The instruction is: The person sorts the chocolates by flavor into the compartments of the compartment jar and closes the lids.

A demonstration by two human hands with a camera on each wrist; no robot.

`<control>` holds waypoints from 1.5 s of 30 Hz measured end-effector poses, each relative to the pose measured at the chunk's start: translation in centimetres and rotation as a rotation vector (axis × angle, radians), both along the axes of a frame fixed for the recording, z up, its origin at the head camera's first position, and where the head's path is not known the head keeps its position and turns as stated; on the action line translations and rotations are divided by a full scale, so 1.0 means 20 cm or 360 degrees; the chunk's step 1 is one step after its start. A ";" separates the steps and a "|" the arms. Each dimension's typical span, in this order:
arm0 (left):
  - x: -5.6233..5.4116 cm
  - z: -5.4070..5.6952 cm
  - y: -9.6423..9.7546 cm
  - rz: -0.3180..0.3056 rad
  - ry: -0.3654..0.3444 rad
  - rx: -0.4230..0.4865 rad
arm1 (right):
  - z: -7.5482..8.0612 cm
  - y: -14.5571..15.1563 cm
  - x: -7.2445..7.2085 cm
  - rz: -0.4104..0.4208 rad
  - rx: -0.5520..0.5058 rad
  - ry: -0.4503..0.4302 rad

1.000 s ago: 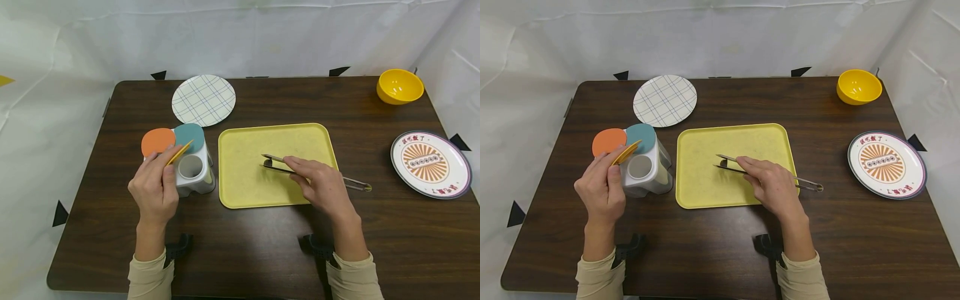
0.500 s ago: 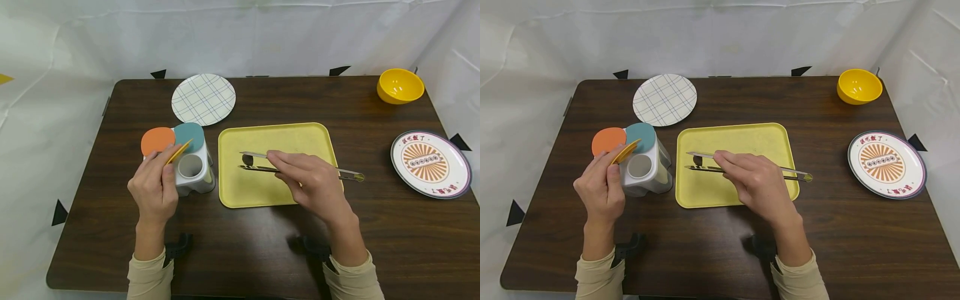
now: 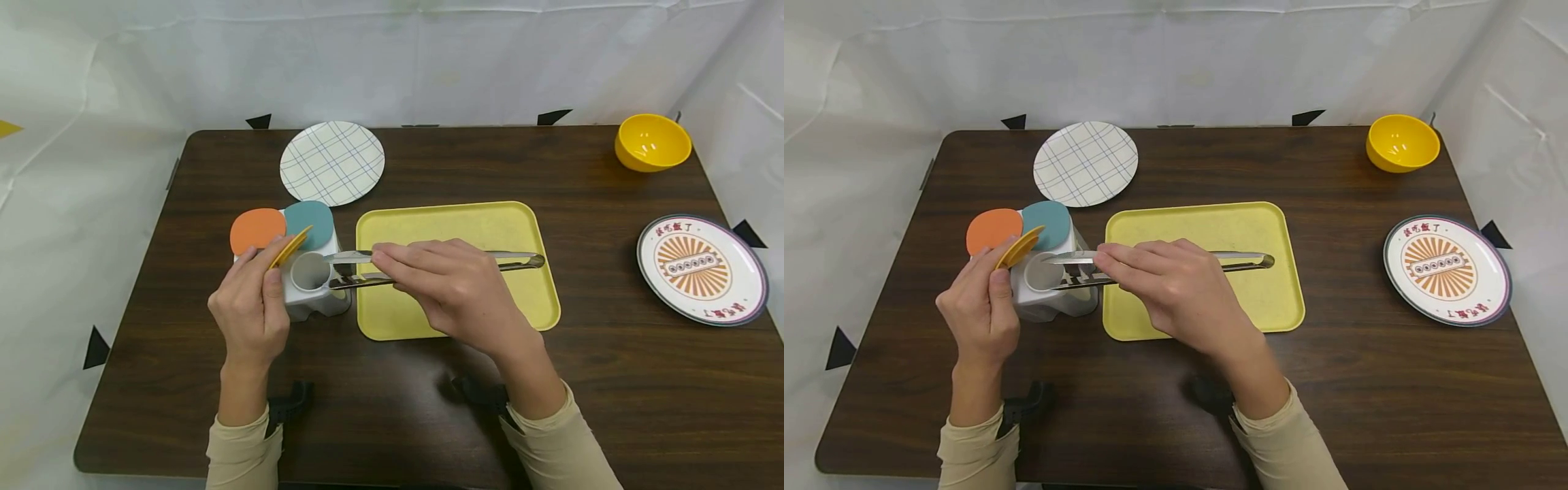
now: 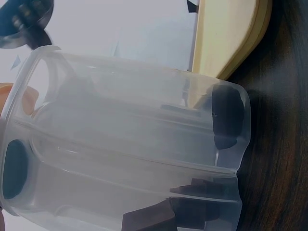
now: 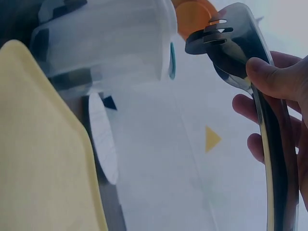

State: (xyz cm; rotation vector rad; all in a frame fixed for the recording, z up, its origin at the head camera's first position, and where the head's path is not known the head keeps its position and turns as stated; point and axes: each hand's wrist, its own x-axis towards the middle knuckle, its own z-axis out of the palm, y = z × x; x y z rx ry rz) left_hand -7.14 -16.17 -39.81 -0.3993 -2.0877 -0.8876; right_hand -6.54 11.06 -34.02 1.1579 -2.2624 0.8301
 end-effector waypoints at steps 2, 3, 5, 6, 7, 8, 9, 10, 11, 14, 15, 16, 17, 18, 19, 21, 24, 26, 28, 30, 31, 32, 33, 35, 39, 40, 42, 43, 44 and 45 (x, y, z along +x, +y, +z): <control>0.00 0.00 0.00 0.0002 0.0004 -0.0003 | 0.01 -0.03 -0.01 0.0014 0.0022 -0.0005; 0.00 0.00 0.00 0.0003 0.0008 -0.0002 | 0.01 -0.04 -0.01 0.0021 0.0030 -0.0006; 0.00 0.00 0.00 0.0000 0.0013 0.0001 | 0.01 -0.07 -0.02 0.0042 0.0033 -0.0009; 0.00 0.00 0.00 -0.0001 0.0014 0.0001 | 0.01 -0.08 -0.02 0.0052 0.0033 -0.0011; 0.00 0.00 0.00 -0.0004 0.0013 -0.0002 | 0.00 -0.09 -0.03 0.0060 0.0037 -0.0014; 0.00 0.00 0.00 -0.0009 0.0013 -0.0004 | 0.00 -0.10 -0.03 0.0065 0.0041 -0.0015; 0.00 0.00 0.00 -0.0013 0.0014 -0.0003 | 0.00 -0.11 -0.03 0.0070 0.0047 -0.0019; 0.00 0.00 0.00 -0.0017 0.0013 -0.0003 | -0.01 -0.11 -0.04 0.0074 0.0053 -0.0025; 0.00 0.00 0.00 -0.0018 0.0013 -0.0005 | -0.01 -0.11 -0.04 0.0073 0.0060 -0.0027; 0.00 0.00 0.00 -0.0020 0.0008 -0.0011 | -0.02 -0.12 -0.05 0.0069 0.0079 -0.0041; 0.00 0.00 0.00 -0.0019 0.0007 -0.0012 | -0.02 -0.12 -0.05 0.0069 0.0079 -0.0043; 0.00 0.00 0.00 -0.0019 0.0006 -0.0014 | -0.03 -0.13 -0.06 0.0073 0.0078 -0.0043; 0.00 0.00 0.00 -0.0020 0.0006 -0.0014 | -0.03 -0.13 -0.06 0.0076 0.0076 -0.0041; 0.00 0.00 0.00 -0.0021 0.0004 -0.0016 | -0.03 -0.13 -0.06 0.0080 0.0075 -0.0039; 0.00 0.00 0.00 -0.0022 0.0004 -0.0016 | -0.04 -0.13 -0.06 0.0084 0.0076 -0.0038; 0.00 0.00 0.00 -0.0025 0.0009 -0.0013 | -0.04 -0.14 -0.06 0.0089 0.0081 -0.0049; 0.00 0.00 0.00 -0.0024 0.0011 -0.0011 | -0.04 -0.14 -0.06 0.0093 0.0092 -0.0065; 0.00 0.00 0.00 -0.0020 0.0013 -0.0010 | -0.04 -0.14 -0.06 0.0092 0.0096 -0.0073; 0.00 0.00 0.00 -0.0016 0.0011 -0.0011 | -0.04 -0.14 -0.06 0.0094 0.0095 -0.0072; 0.00 0.00 0.00 -0.0014 0.0015 -0.0008 | -0.04 -0.13 -0.06 0.0094 0.0098 -0.0072; 0.00 0.00 0.00 -0.0013 0.0016 -0.0007 | -0.04 -0.13 -0.06 0.0093 0.0100 -0.0077; 0.00 0.00 0.00 -0.0013 0.0017 -0.0008 | -0.04 -0.13 -0.06 0.0092 0.0102 -0.0084; 0.00 0.00 0.00 -0.0013 0.0017 -0.0009 | -0.04 -0.13 -0.06 0.0090 0.0105 -0.0094; 0.00 0.00 0.00 -0.0014 0.0020 -0.0007 | -0.04 -0.13 -0.06 0.0087 0.0109 -0.0113; 0.00 0.00 0.00 -0.0013 0.0013 -0.0016 | -0.05 -0.13 -0.06 0.0088 0.0103 -0.0143; -0.01 0.00 0.00 -0.0015 0.0014 -0.0013 | -0.05 -0.13 -0.06 0.0092 0.0101 -0.0144; -0.01 0.00 0.00 -0.0012 0.0015 -0.0012 | -0.05 -0.12 -0.06 0.0100 0.0099 -0.0145; -0.01 0.00 0.00 -0.0010 0.0019 -0.0008 | -0.05 -0.12 -0.06 0.0102 0.0101 -0.0146; -0.01 0.00 0.00 -0.0007 0.0024 -0.0003 | -0.06 -0.12 -0.06 0.0104 0.0104 -0.0147; -0.01 0.00 0.00 -0.0004 0.0028 0.0000 | -0.06 -0.12 -0.06 0.0105 0.0107 -0.0151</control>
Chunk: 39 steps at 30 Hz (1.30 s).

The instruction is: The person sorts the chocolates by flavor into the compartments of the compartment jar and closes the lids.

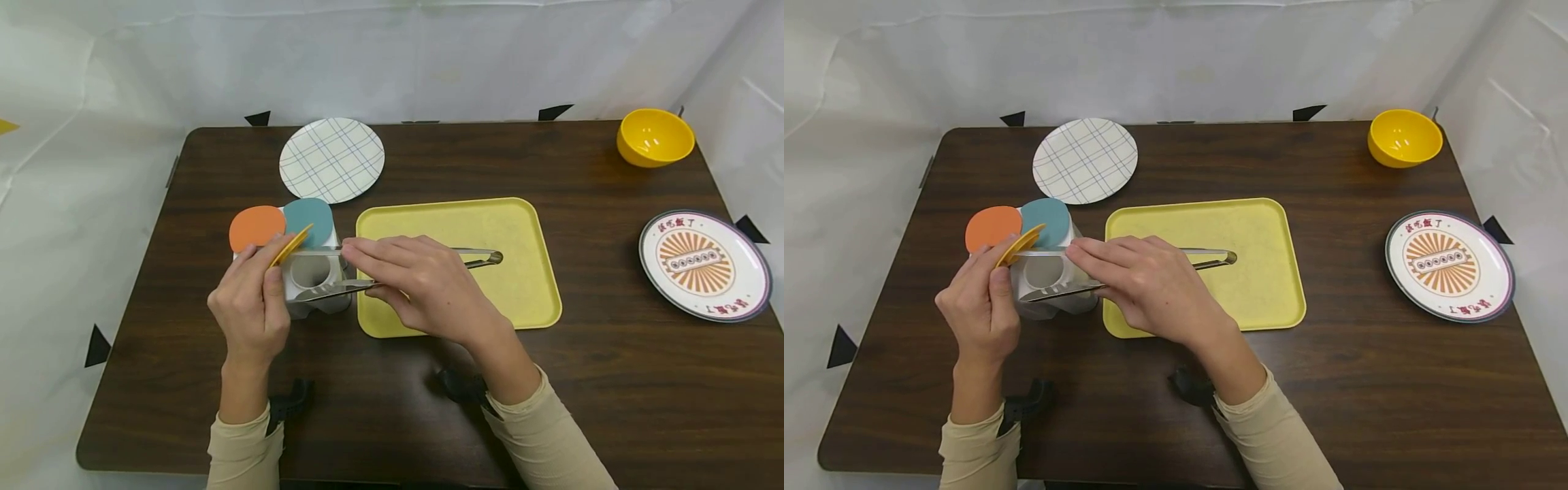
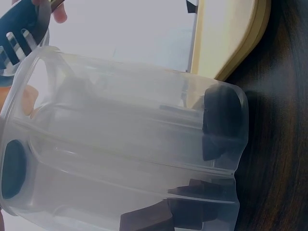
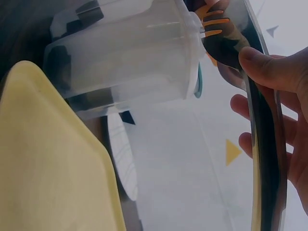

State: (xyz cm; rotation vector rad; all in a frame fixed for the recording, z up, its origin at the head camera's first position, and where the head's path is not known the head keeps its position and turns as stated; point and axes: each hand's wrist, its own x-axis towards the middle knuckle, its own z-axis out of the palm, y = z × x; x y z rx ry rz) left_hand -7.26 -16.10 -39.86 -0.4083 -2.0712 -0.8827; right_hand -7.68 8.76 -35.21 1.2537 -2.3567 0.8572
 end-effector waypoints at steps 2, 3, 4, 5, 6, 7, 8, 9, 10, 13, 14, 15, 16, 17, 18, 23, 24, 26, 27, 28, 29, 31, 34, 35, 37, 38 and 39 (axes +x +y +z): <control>0.00 0.00 0.00 0.0008 0.0009 0.0003 | 0.00 0.00 0.00 -0.0007 0.0009 -0.0012; 0.00 0.00 0.00 0.0012 0.0012 0.0003 | -0.01 0.01 0.00 -0.0015 0.0014 -0.0019; 0.00 0.00 0.00 0.0015 0.0016 0.0004 | -0.01 0.01 0.00 -0.0024 0.0021 -0.0024; 0.00 0.00 0.00 0.0016 0.0021 0.0005 | -0.01 0.02 0.01 -0.0033 0.0024 -0.0030; 0.00 0.00 0.00 0.0017 0.0024 0.0007 | -0.01 0.02 0.01 -0.0044 0.0026 -0.0038; 0.00 0.00 0.00 0.0018 0.0027 0.0007 | -0.02 0.03 0.01 -0.0054 0.0029 -0.0044; 0.00 0.00 0.01 0.0017 0.0030 0.0010 | -0.02 0.04 0.02 -0.0064 0.0029 -0.0049; 0.00 0.00 0.01 0.0016 0.0032 0.0011 | -0.02 0.05 0.02 -0.0074 0.0024 -0.0061; 0.00 0.00 0.01 0.0015 0.0033 0.0011 | -0.03 0.06 0.02 -0.0084 0.0017 -0.0072; 0.01 0.00 0.01 0.0009 0.0030 0.0010 | -0.05 0.10 0.03 -0.0125 -0.0008 -0.0097; 0.01 0.00 0.01 0.0006 0.0028 0.0009 | -0.06 0.12 0.03 -0.0143 -0.0020 -0.0105; 0.01 0.00 0.01 0.0005 0.0025 0.0006 | -0.06 0.14 0.03 -0.0167 -0.0030 -0.0111; 0.01 0.00 0.01 0.0002 0.0023 0.0006 | -0.07 0.17 0.03 -0.0196 -0.0042 -0.0113; 0.01 0.00 0.01 0.0001 0.0020 0.0005 | -0.08 0.19 0.03 -0.0231 -0.0054 -0.0116; 0.01 0.01 0.01 -0.0001 0.0017 0.0003 | -0.09 0.22 0.03 -0.0271 -0.0067 -0.0119; 0.00 0.01 0.02 -0.0010 0.0016 0.0006 | -0.15 0.37 0.04 -0.0571 -0.0088 -0.0164; 0.00 0.01 0.02 -0.0010 0.0019 0.0009 | -0.17 0.40 0.05 -0.0652 -0.0080 -0.0186; 0.00 0.01 0.02 -0.0011 0.0026 0.0013 | -0.19 0.46 0.06 -0.0820 -0.0059 -0.0250; 0.00 0.01 0.02 -0.0012 0.0029 0.0014 | -0.20 0.49 0.06 -0.0905 -0.0049 -0.0281; 0.00 0.01 0.02 -0.0013 0.0032 0.0016 | -0.21 0.51 0.07 -0.0990 -0.0038 -0.0312; 0.00 0.01 0.02 -0.0014 0.0034 0.0018 | -0.22 0.54 0.07 -0.1074 -0.0031 -0.0341; 0.00 0.01 0.02 -0.0016 0.0036 0.0018 | -0.23 0.60 0.08 -0.1225 -0.0034 -0.0406; 0.00 0.01 0.02 -0.0011 0.0038 0.0021 | -0.24 0.68 0.09 -0.1440 -0.0038 -0.0509; 0.00 0.01 0.02 -0.0010 0.0039 0.0021 | -0.25 0.70 0.09 -0.1511 -0.0038 -0.0551; 0.00 0.01 0.02 -0.0006 0.0043 0.0021 | -0.26 0.75 0.09 -0.1656 -0.0023 -0.0648; 0.00 0.01 0.02 -0.0005 0.0042 0.0023 | -0.27 0.77 0.09 -0.1726 -0.0010 -0.0703; 0.00 0.01 0.02 -0.0007 0.0043 0.0025 | -0.28 0.80 0.09 -0.1794 0.0001 -0.0760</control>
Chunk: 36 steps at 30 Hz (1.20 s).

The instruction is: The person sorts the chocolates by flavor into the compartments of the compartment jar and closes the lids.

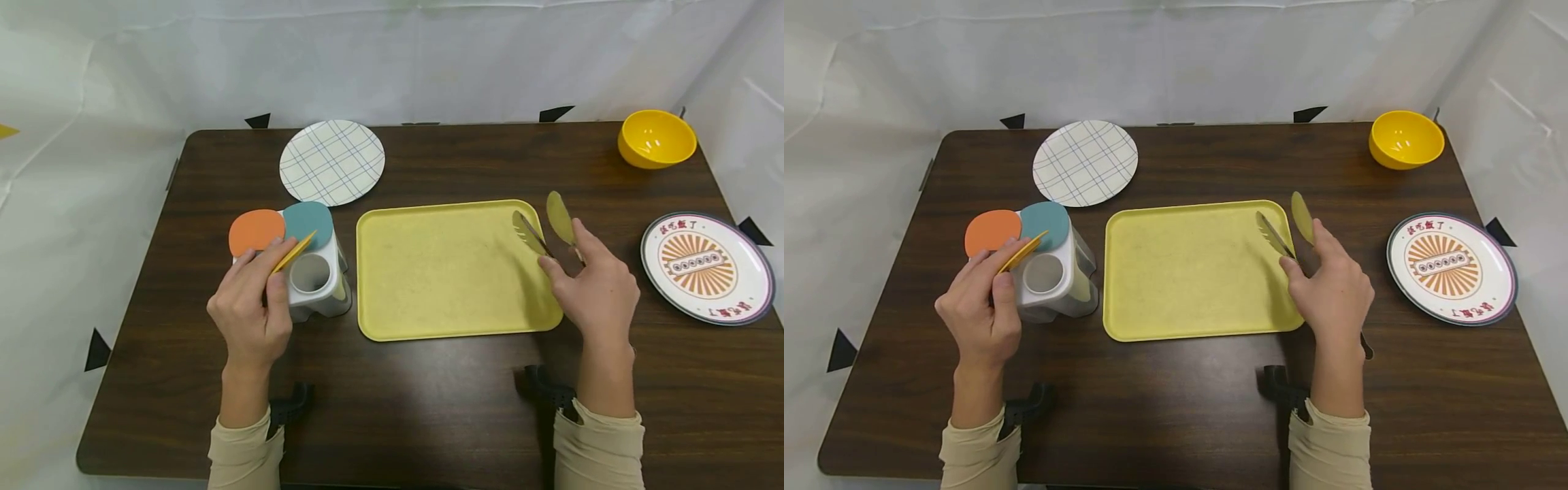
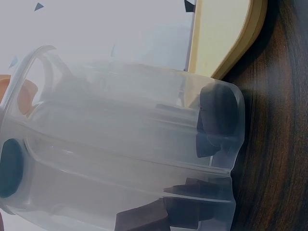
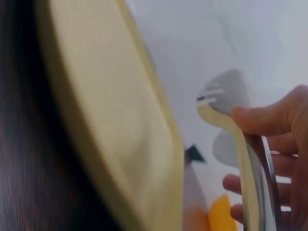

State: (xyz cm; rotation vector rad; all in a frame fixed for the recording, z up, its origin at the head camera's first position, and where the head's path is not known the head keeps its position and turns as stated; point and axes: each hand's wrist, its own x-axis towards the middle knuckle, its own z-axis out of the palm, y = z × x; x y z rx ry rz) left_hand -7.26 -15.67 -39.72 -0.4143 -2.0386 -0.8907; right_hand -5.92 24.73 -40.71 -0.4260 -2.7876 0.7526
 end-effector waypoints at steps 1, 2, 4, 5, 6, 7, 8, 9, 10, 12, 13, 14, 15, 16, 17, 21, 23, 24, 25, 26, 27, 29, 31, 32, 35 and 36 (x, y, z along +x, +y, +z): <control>0.00 0.00 0.00 -0.0001 0.0002 0.0002 | -0.01 0.02 0.00 -0.0065 -0.0006 -0.0057; 0.00 0.00 0.00 -0.0002 0.0004 0.0005 | -0.02 0.04 0.00 -0.0125 -0.0016 -0.0107; 0.00 0.01 0.01 -0.0005 0.0008 0.0012 | -0.04 0.09 0.00 -0.0229 -0.0038 -0.0209; 0.00 0.01 0.01 -0.0004 0.0008 0.0014 | -0.05 0.11 0.00 -0.0270 -0.0056 -0.0253; 0.00 0.01 0.01 -0.0002 0.0009 0.0015 | -0.05 0.12 0.00 -0.0307 -0.0069 -0.0287; 0.00 0.01 0.01 0.0000 0.0011 0.0013 | -0.06 0.14 0.00 -0.0338 -0.0080 -0.0317; 0.00 0.00 0.01 0.0002 0.0011 0.0011 | -0.06 0.15 0.00 -0.0359 -0.0086 -0.0349; 0.00 0.00 0.00 0.0005 0.0010 0.0009 | -0.07 0.16 0.00 -0.0375 -0.0093 -0.0379; 0.00 0.00 0.00 0.0010 0.0008 0.0007 | -0.07 0.17 -0.01 -0.0388 -0.0103 -0.0401; 0.00 -0.01 0.00 0.0013 0.0008 0.0005 | -0.07 0.19 -0.01 -0.0398 -0.0112 -0.0438; 0.00 -0.01 -0.01 0.0014 0.0009 0.0004 | -0.08 0.20 -0.01 -0.0396 -0.0115 -0.0460; 0.00 -0.01 -0.01 0.0014 0.0008 0.0004 | -0.08 0.21 -0.01 -0.0393 -0.0114 -0.0480; 0.00 -0.01 -0.01 0.0014 0.0009 0.0004 | -0.08 0.21 0.00 -0.0389 -0.0114 -0.0493; 0.00 -0.01 -0.01 0.0013 0.0009 0.0004 | -0.08 0.22 0.00 -0.0385 -0.0111 -0.0503; 0.00 -0.01 -0.01 0.0011 0.0007 0.0004 | -0.09 0.22 0.00 -0.0381 -0.0107 -0.0512; 0.00 0.00 0.00 0.0002 0.0014 0.0006 | -0.10 0.23 0.00 -0.0378 -0.0094 -0.0499; 0.00 0.00 0.00 -0.0002 0.0017 0.0012 | -0.11 0.24 0.00 -0.0380 -0.0092 -0.0486; 0.00 0.00 0.00 -0.0003 0.0022 0.0014 | -0.11 0.24 0.00 -0.0381 -0.0092 -0.0479; 0.00 0.00 0.00 -0.0004 0.0025 0.0016 | -0.11 0.25 0.00 -0.0382 -0.0094 -0.0475; 0.00 0.00 0.01 -0.0006 0.0027 0.0017 | -0.11 0.25 0.01 -0.0382 -0.0096 -0.0476; 0.00 0.00 0.01 -0.0005 0.0028 0.0018 | -0.11 0.25 0.01 -0.0382 -0.0098 -0.0480; 0.00 0.00 0.01 -0.0005 0.0030 0.0020 | -0.10 0.25 0.01 -0.0380 -0.0104 -0.0497; 0.00 0.01 0.01 -0.0005 0.0030 0.0019 | -0.10 0.26 0.00 -0.0382 -0.0109 -0.0504; 0.00 0.01 0.01 -0.0005 0.0029 0.0019 | -0.10 0.26 0.00 -0.0381 -0.0115 -0.0508; 0.00 0.01 0.01 -0.0008 0.0029 0.0020 | -0.10 0.26 0.00 -0.0374 -0.0137 -0.0505; 0.00 0.01 0.01 -0.0009 0.0029 0.0021 | -0.11 0.27 0.00 -0.0370 -0.0143 -0.0501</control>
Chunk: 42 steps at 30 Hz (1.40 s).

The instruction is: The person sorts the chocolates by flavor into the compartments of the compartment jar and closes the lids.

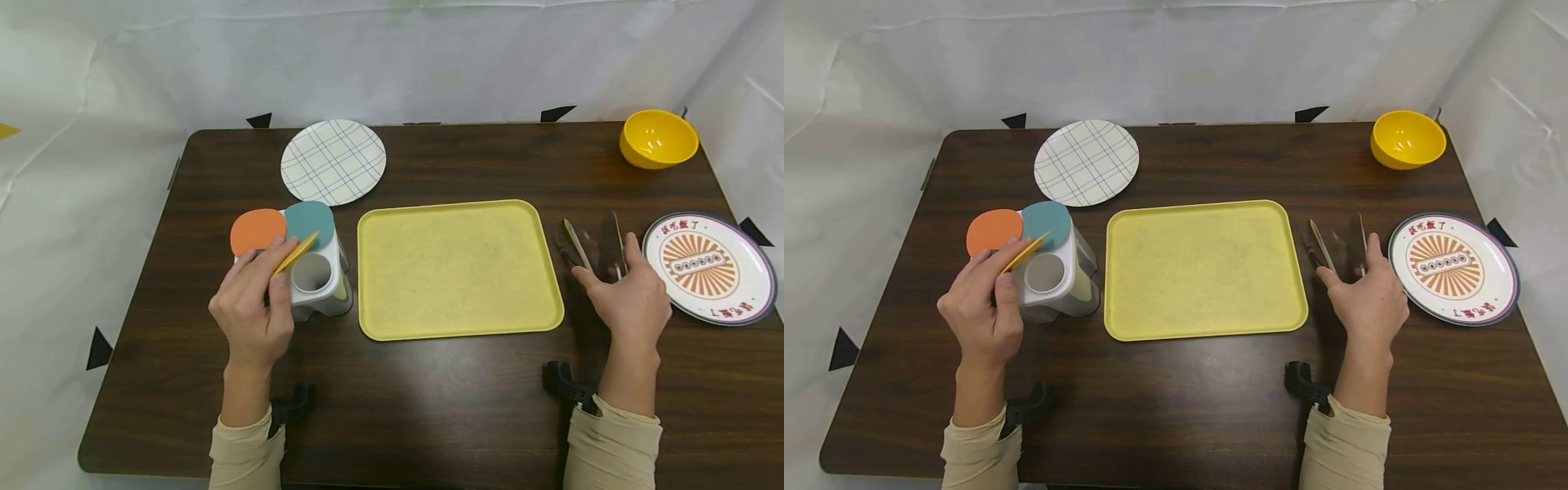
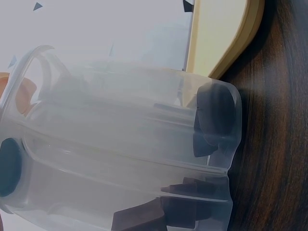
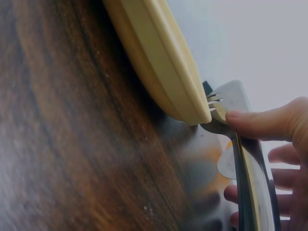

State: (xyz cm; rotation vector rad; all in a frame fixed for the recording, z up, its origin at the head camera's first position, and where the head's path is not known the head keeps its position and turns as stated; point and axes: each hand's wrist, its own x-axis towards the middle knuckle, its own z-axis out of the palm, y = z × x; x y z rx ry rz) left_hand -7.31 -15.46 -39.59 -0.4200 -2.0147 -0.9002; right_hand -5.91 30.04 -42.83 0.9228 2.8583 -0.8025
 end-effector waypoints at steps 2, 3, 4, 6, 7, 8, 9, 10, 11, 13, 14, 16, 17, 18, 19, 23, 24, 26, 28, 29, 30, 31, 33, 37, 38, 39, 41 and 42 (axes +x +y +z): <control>0.00 0.00 0.00 -0.0004 0.0004 0.0000 | 0.00 0.01 0.00 0.0016 -0.0021 0.0002; 0.00 0.00 0.00 -0.0005 0.0006 0.0000 | 0.00 0.01 0.00 0.0025 -0.0028 0.0007; 0.00 0.00 0.00 -0.0006 0.0007 -0.0001 | 0.00 0.01 0.00 0.0036 -0.0035 0.0010; 0.00 0.00 0.00 -0.0006 0.0008 -0.0002 | 0.00 0.02 0.00 0.0055 -0.0054 0.0019; 0.00 0.00 0.00 -0.0005 0.0008 -0.0005 | -0.01 0.03 0.00 0.0062 -0.0065 0.0026; 0.00 0.00 0.00 -0.0003 0.0007 -0.0003 | -0.01 0.03 0.00 0.0066 -0.0075 0.0031; 0.00 0.00 0.00 -0.0002 0.0006 -0.0005 | -0.01 0.04 0.00 0.0070 -0.0083 0.0037; 0.00 0.00 0.00 -0.0001 0.0007 -0.0004 | -0.01 0.04 0.00 0.0073 -0.0090 0.0043; 0.00 0.00 0.00 0.0000 0.0007 -0.0004 | -0.01 0.04 0.01 0.0073 -0.0093 0.0052; 0.00 0.00 0.00 -0.0002 0.0005 -0.0004 | -0.01 0.04 0.01 0.0061 -0.0092 0.0084; 0.00 0.00 0.00 -0.0005 0.0004 -0.0003 | -0.01 0.04 0.01 0.0047 -0.0087 0.0110; 0.00 0.00 0.00 -0.0010 0.0000 -0.0006 | 0.00 0.03 0.02 0.0006 -0.0050 0.0217; 0.00 0.00 0.00 -0.0013 -0.0003 -0.0009 | 0.01 0.01 0.02 -0.0025 -0.0025 0.0308; 0.00 0.00 0.00 -0.0017 -0.0005 -0.0011 | 0.02 0.00 0.02 -0.0059 -0.0004 0.0436; 0.00 0.00 0.00 -0.0021 -0.0006 -0.0012 | 0.03 -0.02 0.01 -0.0083 0.0018 0.0583; 0.00 0.00 -0.01 -0.0038 0.0000 -0.0033 | 0.09 -0.16 -0.03 -0.0002 0.0013 0.1266; 0.00 0.00 -0.01 -0.0044 0.0001 -0.0041 | 0.12 -0.20 -0.04 0.0070 -0.0010 0.1401; 0.01 0.00 -0.01 -0.0060 -0.0007 -0.0064 | 0.17 -0.29 -0.05 0.0241 -0.0062 0.1572; 0.01 -0.01 -0.02 -0.0074 -0.0016 -0.0085 | 0.19 -0.36 -0.07 0.0409 -0.0090 0.1639; 0.01 -0.01 -0.02 -0.0079 -0.0025 -0.0097 | 0.19 -0.39 -0.07 0.0490 -0.0095 0.1638; 0.01 -0.01 -0.02 -0.0085 -0.0034 -0.0108 | 0.18 -0.41 -0.08 0.0568 -0.0094 0.1638; 0.01 -0.01 -0.02 -0.0088 -0.0044 -0.0119 | 0.17 -0.44 -0.09 0.0643 -0.0096 0.1635; 0.01 -0.01 -0.02 -0.0090 -0.0045 -0.0135 | 0.15 -0.48 -0.10 0.0786 -0.0096 0.1628; 0.02 -0.02 -0.03 -0.0092 -0.0033 -0.0160 | 0.14 -0.60 -0.13 0.1148 -0.0070 0.1627; 0.02 -0.02 -0.03 -0.0095 -0.0024 -0.0160 | 0.15 -0.63 -0.14 0.1247 -0.0062 0.1619; 0.02 -0.02 -0.03 -0.0097 -0.0016 -0.0160 | 0.15 -0.66 -0.14 0.1353 -0.0042 0.1602; 0.02 -0.02 -0.03 -0.0103 -0.0001 -0.0154 | 0.16 -0.73 -0.15 0.1544 -0.0038 0.1566; 0.02 -0.02 -0.03 -0.0106 0.0002 -0.0150 | 0.17 -0.76 -0.16 0.1622 -0.0032 0.1544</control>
